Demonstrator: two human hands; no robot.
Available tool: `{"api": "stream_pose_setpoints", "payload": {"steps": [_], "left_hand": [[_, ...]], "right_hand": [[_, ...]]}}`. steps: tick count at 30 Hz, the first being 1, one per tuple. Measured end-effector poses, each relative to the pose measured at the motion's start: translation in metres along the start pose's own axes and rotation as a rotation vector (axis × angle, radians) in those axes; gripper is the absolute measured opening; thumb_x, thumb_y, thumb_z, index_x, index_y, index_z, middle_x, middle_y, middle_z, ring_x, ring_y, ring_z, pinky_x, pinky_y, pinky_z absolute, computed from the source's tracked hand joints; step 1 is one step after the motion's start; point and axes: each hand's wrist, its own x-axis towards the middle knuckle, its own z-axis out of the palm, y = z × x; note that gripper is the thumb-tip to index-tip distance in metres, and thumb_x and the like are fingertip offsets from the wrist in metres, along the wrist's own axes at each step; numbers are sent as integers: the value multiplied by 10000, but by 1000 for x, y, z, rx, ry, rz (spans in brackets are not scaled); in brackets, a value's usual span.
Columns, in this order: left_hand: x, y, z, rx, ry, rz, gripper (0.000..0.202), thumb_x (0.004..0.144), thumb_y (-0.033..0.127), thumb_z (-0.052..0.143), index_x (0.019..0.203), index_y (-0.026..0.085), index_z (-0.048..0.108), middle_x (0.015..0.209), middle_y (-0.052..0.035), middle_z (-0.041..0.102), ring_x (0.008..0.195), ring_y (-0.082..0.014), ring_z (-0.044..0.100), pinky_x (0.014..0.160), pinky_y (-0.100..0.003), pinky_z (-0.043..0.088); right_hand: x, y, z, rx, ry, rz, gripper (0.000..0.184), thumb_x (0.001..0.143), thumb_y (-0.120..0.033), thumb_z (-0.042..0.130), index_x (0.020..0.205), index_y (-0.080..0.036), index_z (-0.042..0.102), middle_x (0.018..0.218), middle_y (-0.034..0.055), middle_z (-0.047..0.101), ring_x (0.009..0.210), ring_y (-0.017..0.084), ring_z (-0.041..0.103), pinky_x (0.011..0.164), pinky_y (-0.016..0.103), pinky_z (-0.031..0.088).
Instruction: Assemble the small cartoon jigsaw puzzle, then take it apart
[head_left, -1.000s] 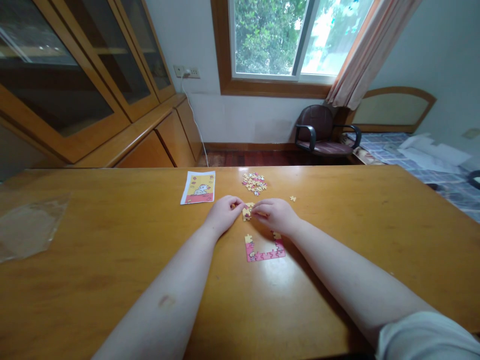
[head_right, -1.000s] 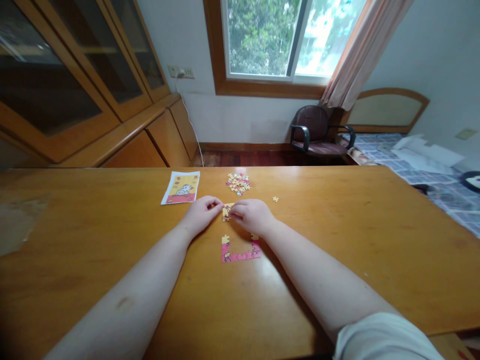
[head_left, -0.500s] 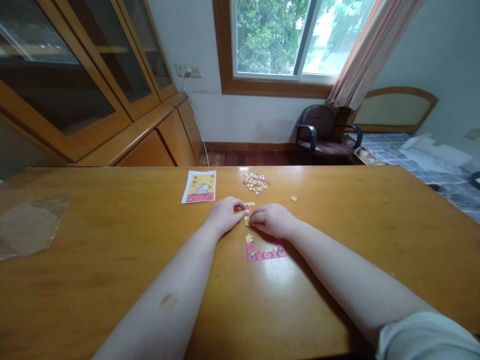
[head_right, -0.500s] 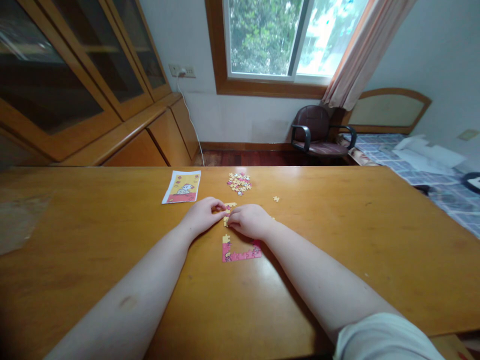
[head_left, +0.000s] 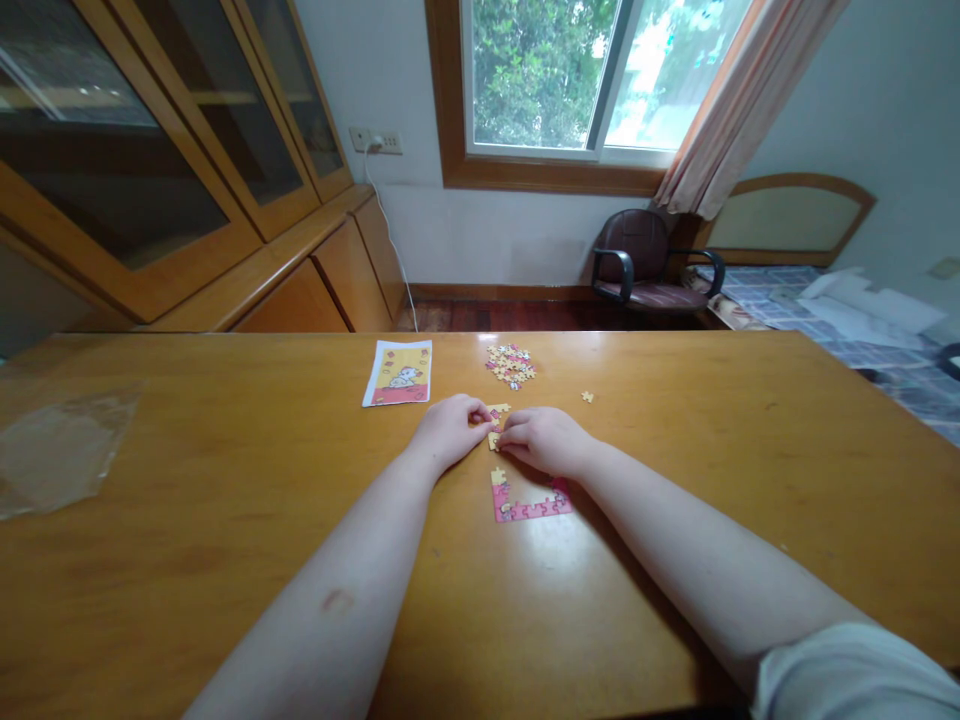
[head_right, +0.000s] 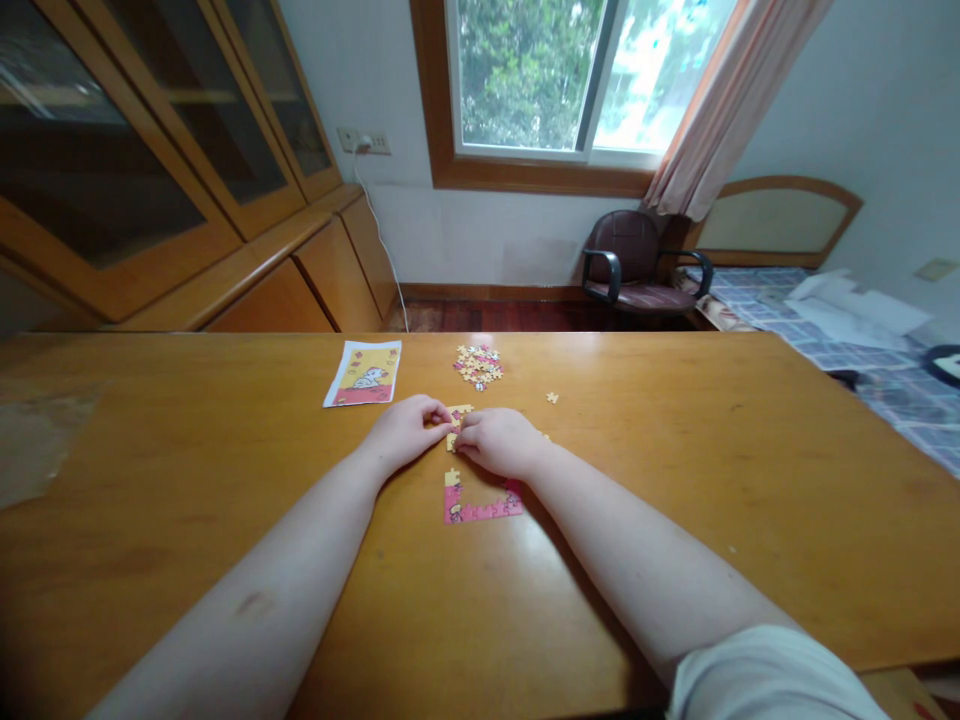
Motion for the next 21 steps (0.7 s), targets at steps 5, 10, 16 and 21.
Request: {"api": "stream_pose_setpoints", "payload": {"steps": [5, 10, 16, 21], "left_hand": [[0, 0, 0, 0, 0, -7, 134, 734, 338, 628, 759, 224, 694, 810, -26, 664, 759, -179, 600, 658, -282, 443], [1, -1, 1, 2, 0, -2, 138, 736, 346, 623, 757, 225, 688, 807, -22, 661, 753, -176, 596, 656, -278, 439], [0, -3, 1, 3, 4, 16, 140, 744, 340, 608, 757, 219, 678, 812, -27, 660, 754, -177, 588, 653, -280, 439], [-1, -2, -1, -4, 2, 23, 145, 752, 336, 591, 769, 215, 668, 827, -29, 662, 773, -181, 588, 673, -286, 438]], "right_hand": [[0, 0, 0, -4, -11, 3, 212, 888, -286, 539, 913, -263, 748, 906, 16, 702, 777, 140, 624, 675, 234, 414], [-1, -1, -2, -9, -27, -10, 213, 879, -270, 534, 904, -247, 744, 897, 27, 695, 756, 138, 614, 663, 235, 404], [-1, -3, -3, -26, -16, -3, 217, 884, -281, 519, 944, -228, 720, 882, 47, 676, 750, 144, 603, 655, 237, 394], [-1, -3, -5, -14, -44, 12, 206, 868, -249, 531, 970, -233, 709, 899, 46, 680, 755, 149, 607, 661, 240, 400]]}}
